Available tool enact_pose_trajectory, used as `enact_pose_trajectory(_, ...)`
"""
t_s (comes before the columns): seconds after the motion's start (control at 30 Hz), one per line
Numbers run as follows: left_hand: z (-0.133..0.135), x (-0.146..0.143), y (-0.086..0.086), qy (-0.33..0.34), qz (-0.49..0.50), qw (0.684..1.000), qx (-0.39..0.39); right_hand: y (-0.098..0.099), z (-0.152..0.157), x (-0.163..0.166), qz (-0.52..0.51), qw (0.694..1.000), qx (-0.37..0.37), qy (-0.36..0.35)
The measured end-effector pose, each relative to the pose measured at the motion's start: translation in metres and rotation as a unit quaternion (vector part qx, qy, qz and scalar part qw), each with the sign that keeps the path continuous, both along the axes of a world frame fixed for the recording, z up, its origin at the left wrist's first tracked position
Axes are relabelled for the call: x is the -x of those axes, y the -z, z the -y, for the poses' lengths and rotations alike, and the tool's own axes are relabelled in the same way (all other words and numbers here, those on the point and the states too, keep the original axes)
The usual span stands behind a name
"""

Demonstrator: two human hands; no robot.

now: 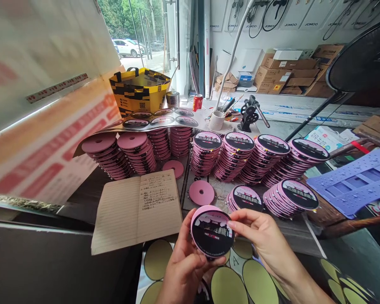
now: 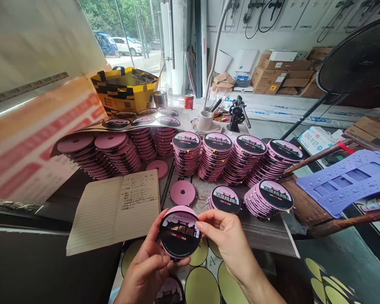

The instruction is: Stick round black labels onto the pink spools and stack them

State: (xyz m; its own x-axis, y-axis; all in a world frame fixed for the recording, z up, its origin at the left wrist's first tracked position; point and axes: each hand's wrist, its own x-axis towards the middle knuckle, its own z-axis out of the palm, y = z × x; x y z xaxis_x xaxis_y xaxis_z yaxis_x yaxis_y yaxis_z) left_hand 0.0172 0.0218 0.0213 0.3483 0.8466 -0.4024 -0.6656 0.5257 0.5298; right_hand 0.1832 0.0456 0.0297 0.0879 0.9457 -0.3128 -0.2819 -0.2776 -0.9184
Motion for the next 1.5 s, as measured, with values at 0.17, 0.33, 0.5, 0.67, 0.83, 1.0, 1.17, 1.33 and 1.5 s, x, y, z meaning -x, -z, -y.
enact_pose_trajectory(0.17,-0.001,0.0,0.002,-0.008,-0.009,1.0,0.009,0.001,-0.001,0.0,0.008,1.0,-0.009,0.001)
enact_pose_trajectory(0.33,-0.002,-0.001,0.004,-0.014,-0.02,1.0,0.013,0.003,-0.001,-0.001,0.024,1.0,-0.01,-0.004)
enact_pose_trajectory(0.5,-0.002,-0.002,0.006,-0.022,-0.004,1.0,0.006,0.003,-0.002,0.001,0.043,0.999,-0.013,0.004)
enact_pose_trajectory(0.67,-0.002,-0.005,0.008,-0.034,0.018,0.999,-0.005,0.006,-0.002,0.002,0.086,0.995,-0.034,0.026)
enact_pose_trajectory(0.83,0.0,-0.006,0.007,-0.041,0.016,0.999,0.0,0.005,0.001,0.009,0.1,0.993,-0.04,0.054)
enact_pose_trajectory(1.0,0.002,-0.007,0.006,-0.055,0.022,0.998,-0.03,0.0,0.004,0.019,0.103,0.987,-0.038,0.117)
enact_pose_trajectory(1.17,0.002,-0.007,0.006,-0.047,0.026,0.998,-0.017,0.001,0.004,0.015,0.087,0.992,-0.031,0.085)
enact_pose_trajectory(1.33,0.001,-0.004,0.006,-0.034,0.013,0.999,0.005,0.003,0.004,0.011,0.062,0.994,-0.018,0.084)
enact_pose_trajectory(1.5,0.001,-0.002,0.007,-0.024,-0.003,1.0,0.011,0.003,0.003,0.009,0.078,0.995,-0.024,0.059)
